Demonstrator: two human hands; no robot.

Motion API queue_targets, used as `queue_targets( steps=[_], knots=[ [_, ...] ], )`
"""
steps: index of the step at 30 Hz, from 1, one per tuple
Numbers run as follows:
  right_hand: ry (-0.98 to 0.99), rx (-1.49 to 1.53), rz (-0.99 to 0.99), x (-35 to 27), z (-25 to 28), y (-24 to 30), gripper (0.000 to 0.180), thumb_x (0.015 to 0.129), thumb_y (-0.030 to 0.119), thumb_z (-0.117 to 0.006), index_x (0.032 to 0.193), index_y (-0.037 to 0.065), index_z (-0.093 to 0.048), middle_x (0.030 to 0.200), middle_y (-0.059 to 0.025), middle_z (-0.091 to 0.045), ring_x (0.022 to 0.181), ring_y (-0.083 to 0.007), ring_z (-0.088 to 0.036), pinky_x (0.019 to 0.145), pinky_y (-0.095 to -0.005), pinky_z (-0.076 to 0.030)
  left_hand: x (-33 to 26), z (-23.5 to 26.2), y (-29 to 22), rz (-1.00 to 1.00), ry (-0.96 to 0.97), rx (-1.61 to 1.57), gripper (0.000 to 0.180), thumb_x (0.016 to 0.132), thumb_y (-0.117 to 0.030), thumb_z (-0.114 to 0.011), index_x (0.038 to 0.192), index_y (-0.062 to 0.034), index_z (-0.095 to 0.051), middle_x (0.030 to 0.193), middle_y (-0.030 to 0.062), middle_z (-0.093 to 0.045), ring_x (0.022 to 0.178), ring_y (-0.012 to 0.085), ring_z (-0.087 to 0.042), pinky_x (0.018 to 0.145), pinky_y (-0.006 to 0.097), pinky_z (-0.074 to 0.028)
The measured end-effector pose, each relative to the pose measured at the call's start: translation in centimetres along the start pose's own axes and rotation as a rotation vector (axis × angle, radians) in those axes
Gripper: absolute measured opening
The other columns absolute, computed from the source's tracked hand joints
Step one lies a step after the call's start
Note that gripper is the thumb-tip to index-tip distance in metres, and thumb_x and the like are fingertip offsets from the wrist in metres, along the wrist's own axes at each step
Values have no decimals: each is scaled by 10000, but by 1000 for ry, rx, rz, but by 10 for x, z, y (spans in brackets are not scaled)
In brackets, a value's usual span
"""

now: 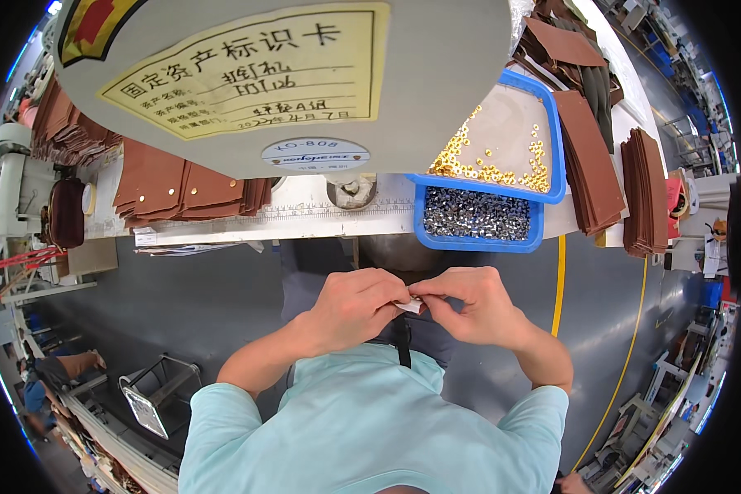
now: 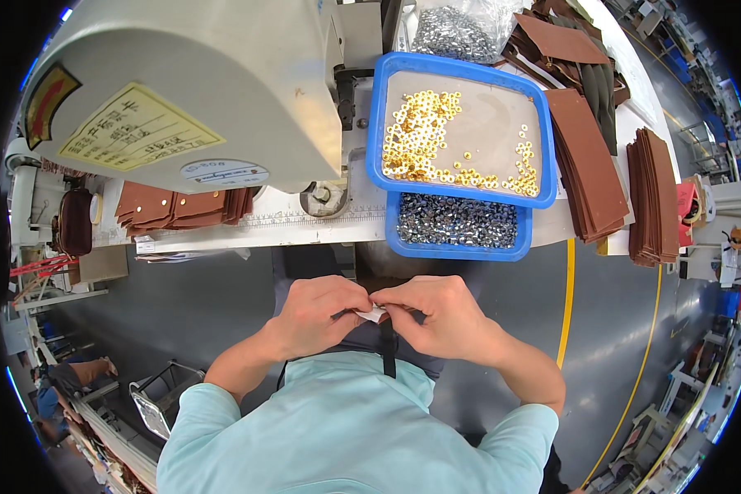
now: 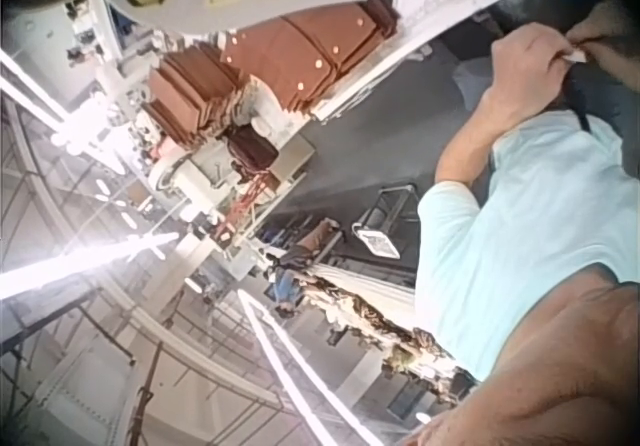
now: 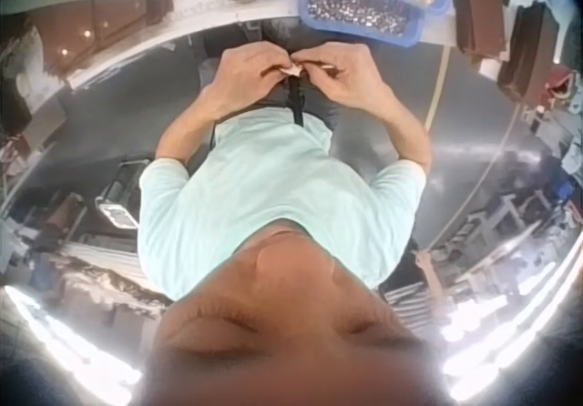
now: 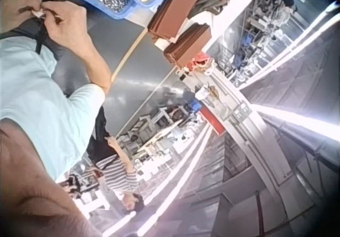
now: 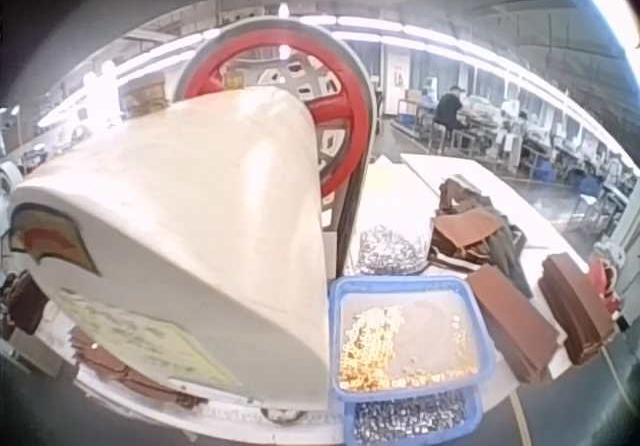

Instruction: Manually inserting metal rivets into pre-punched holes in leather pieces at a workshop station.

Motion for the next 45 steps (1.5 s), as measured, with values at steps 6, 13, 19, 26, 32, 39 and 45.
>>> queue_targets(
  steps=[6,13,19,26,32,39,45],
  knots=[
    [-31,10,120,1,2,8,318,760,63,-836,1068,39,-761,874,-93,-762,782,-249,-729,691,-340,-577,3,0,6,167,38,-164,158,780,-10,-776,920,-37,-707,886,63,-721,772,229,-708,667,320,-584],
    [-61,14,142,-1,-1,1,289,739,38,-871,998,45,-742,856,-75,-751,767,-229,-717,672,-336,-570,-1,-5,9,360,154,-252,152,838,-23,-764,985,-33,-731,930,69,-739,811,190,-719,695,291,-580],
    [-202,27,251,-8,-6,-5,352,723,-86,-823,1011,22,-652,839,-101,-706,752,-236,-711,609,-325,-570,3,-9,10,437,173,-280,305,842,-169,-828,1096,-36,-726,988,74,-747,830,206,-723,745,316,-583],
    [-290,75,369,-18,-15,-9,410,700,-161,-768,1028,11,-591,891,-115,-700,721,-254,-695,590,-335,-586,7,-15,2,156,241,26,365,826,-332,-829,1065,-67,-757,874,72,-748,764,267,-709,661,354,-549],
    [-210,52,265,-14,-10,-8,538,753,-38,-843,1231,11,-602,978,-141,-727,857,-261,-744,724,-336,-632,10,-6,5,221,247,1,321,845,-301,-814,1064,-71,-765,866,86,-753,753,265,-713,658,347,-549],
    [294,28,-279,-12,-8,-50,386,896,217,-815,1189,-10,-710,887,-111,-781,831,-177,-758,740,-327,-597,-26,70,50,765,-135,-442,185,942,-127,-752,1053,20,-775,878,48,-767,799,75,-676,709,257,-553],
    [201,299,-358,-17,-22,-82,240,936,169,-767,983,-65,-740,782,-74,-745,713,-85,-690,651,-243,-548,-72,111,79,869,-376,-676,197,930,-102,-759,1056,49,-768,911,64,-763,798,101,-700,721,264,-575]
  ],
)
Point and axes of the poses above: each hand's wrist, its own x-axis towards the middle knuckle, its own z-axis out of the back of the hand, y = z × x, the point moved 8 cm from there along x, towards the middle knuckle
